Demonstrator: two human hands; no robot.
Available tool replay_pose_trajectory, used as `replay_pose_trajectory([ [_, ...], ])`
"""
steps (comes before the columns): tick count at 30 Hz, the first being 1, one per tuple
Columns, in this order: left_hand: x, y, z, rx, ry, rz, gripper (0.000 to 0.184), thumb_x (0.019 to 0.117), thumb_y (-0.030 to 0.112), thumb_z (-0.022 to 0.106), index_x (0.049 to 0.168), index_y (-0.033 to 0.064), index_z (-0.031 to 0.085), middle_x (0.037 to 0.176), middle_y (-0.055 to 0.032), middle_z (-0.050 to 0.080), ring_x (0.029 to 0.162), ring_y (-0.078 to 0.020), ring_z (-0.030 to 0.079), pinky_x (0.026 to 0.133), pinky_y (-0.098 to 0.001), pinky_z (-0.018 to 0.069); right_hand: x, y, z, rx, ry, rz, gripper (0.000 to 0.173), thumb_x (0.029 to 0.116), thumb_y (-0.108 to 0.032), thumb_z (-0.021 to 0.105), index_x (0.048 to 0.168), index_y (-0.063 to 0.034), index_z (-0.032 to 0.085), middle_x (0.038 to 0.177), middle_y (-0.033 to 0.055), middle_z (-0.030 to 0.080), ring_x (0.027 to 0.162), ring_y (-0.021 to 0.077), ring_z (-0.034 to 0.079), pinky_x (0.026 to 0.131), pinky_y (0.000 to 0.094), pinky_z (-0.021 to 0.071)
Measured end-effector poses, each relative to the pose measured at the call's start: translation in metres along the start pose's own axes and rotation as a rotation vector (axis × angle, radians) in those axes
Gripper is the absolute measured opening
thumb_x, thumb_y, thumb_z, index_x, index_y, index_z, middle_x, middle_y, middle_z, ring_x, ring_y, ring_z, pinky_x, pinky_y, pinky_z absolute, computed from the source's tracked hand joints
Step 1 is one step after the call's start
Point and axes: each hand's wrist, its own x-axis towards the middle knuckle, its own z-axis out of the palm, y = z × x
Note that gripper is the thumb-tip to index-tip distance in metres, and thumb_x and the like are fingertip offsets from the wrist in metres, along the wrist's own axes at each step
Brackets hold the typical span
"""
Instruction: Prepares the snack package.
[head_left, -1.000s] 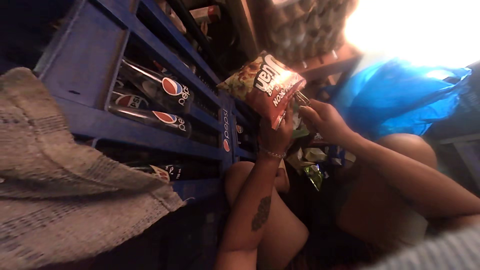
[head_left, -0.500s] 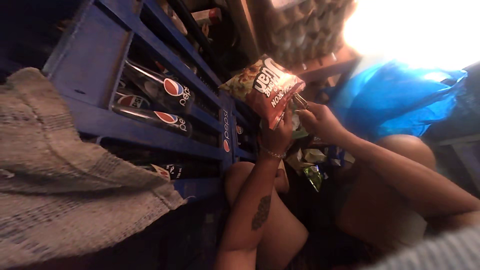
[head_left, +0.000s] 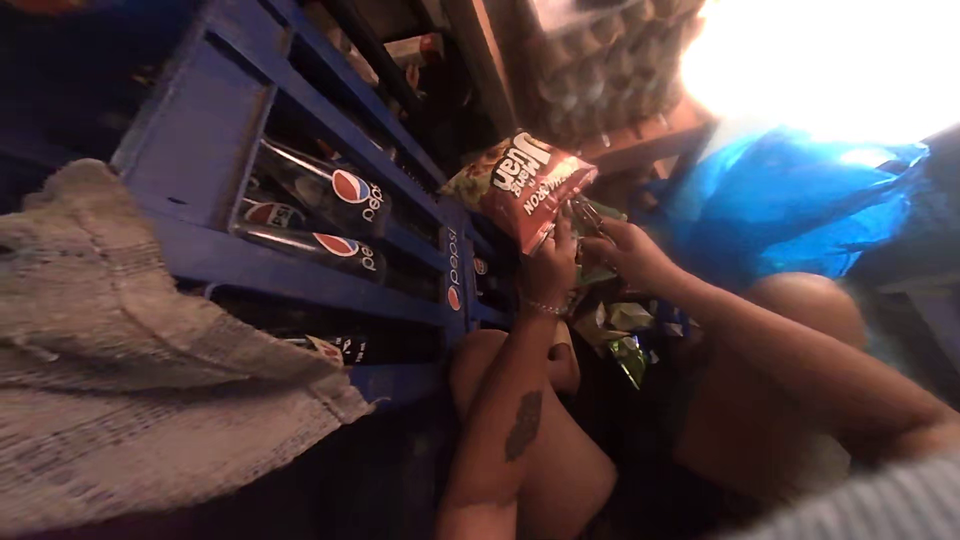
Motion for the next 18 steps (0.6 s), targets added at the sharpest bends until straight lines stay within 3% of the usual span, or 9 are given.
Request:
replay_pose_trajectory([
  [3,0.007,0.001,-0.008,-0.219,-0.012,-0.058,0.031,0.1088,0.016,0.048,0.121,-0.008,0.064,0.112,-0.0122,0.074,0.102,-0.0117,0.072,0.097,-0.0292,0.0559,-0.003,-0.001,-0.011,-0.044,-0.002,-0.043,0.025,0.1067,-0.024,0.055,0.118,-0.0032,0.062,0.088,0.0053,0.069,0.075,0.011,0.066,0.072,0.032,0.0559],
  [5,0.01,-0.001,-0.012,-0.372,-0.026,-0.027,0.03,0.1092,0.013,0.045,0.123,-0.0093,0.06,0.113,-0.0129,0.074,0.101,-0.0151,0.073,0.095,-0.0314,0.0578,-0.003,-0.001,-0.02,0.013,0.123,-0.123,0.025,0.1052,-0.019,0.055,0.119,0.0002,0.062,0.088,0.0045,0.069,0.074,0.0096,0.067,0.071,0.0304,0.0592],
  [8,0.009,0.0,-0.011,-0.531,-0.065,0.01,0.028,0.1092,0.011,0.044,0.124,-0.0075,0.059,0.114,-0.0132,0.075,0.103,-0.0201,0.074,0.095,-0.0354,0.0589,0.003,0.001,-0.036,0.297,0.311,-0.158,0.02,0.1064,-0.019,0.052,0.112,-0.0027,0.061,0.083,0.0005,0.068,0.069,0.0084,0.064,0.065,0.0268,0.0568],
  [11,0.004,0.002,-0.006,-0.592,-0.123,0.026,0.028,0.109,0.011,0.045,0.126,-0.0063,0.059,0.116,-0.0136,0.074,0.105,-0.0227,0.073,0.097,-0.0381,0.059,0.003,-0.002,-0.048,0.565,0.35,-0.125,0.018,0.1085,-0.02,0.048,0.114,-0.0054,0.058,0.088,0.0025,0.071,0.067,0.0095,0.064,0.064,0.0258,0.0572],
  [13,0.0,0.004,-0.003,-0.591,-0.146,0.046,0.027,0.1085,0.012,0.048,0.125,-0.0052,0.06,0.114,-0.0109,0.074,0.105,-0.0203,0.073,0.098,-0.0377,0.0585,0.001,-0.005,-0.051,0.653,0.346,-0.121,0.021,0.1099,-0.023,0.045,0.113,-0.0068,0.058,0.09,0.0031,0.072,0.067,0.0093,0.066,0.063,0.025,0.0573],
  [16,-0.006,0.007,0.0,-0.506,-0.136,0.106,0.022,0.1068,0.012,0.052,0.118,0.0022,0.068,0.109,0.0026,0.075,0.103,-0.0061,0.071,0.097,-0.0285,0.0574,-0.001,-0.008,-0.052,0.705,0.321,-0.157,0.027,0.1112,-0.025,0.041,0.114,-0.0074,0.06,0.09,0.0014,0.072,0.069,0.0085,0.066,0.064,0.0244,0.0582],
  [18,-0.009,0.001,0.001,-0.461,-0.133,0.154,0.019,0.1053,0.012,0.055,0.115,0.0034,0.069,0.107,0.0043,0.074,0.103,-0.0029,0.069,0.096,-0.027,0.0569,-0.001,-0.008,-0.052,0.723,0.303,-0.169,0.026,0.1103,-0.025,0.043,0.115,-0.0068,0.061,0.087,0.0011,0.069,0.07,0.009,0.066,0.066,0.026,0.0593],
])
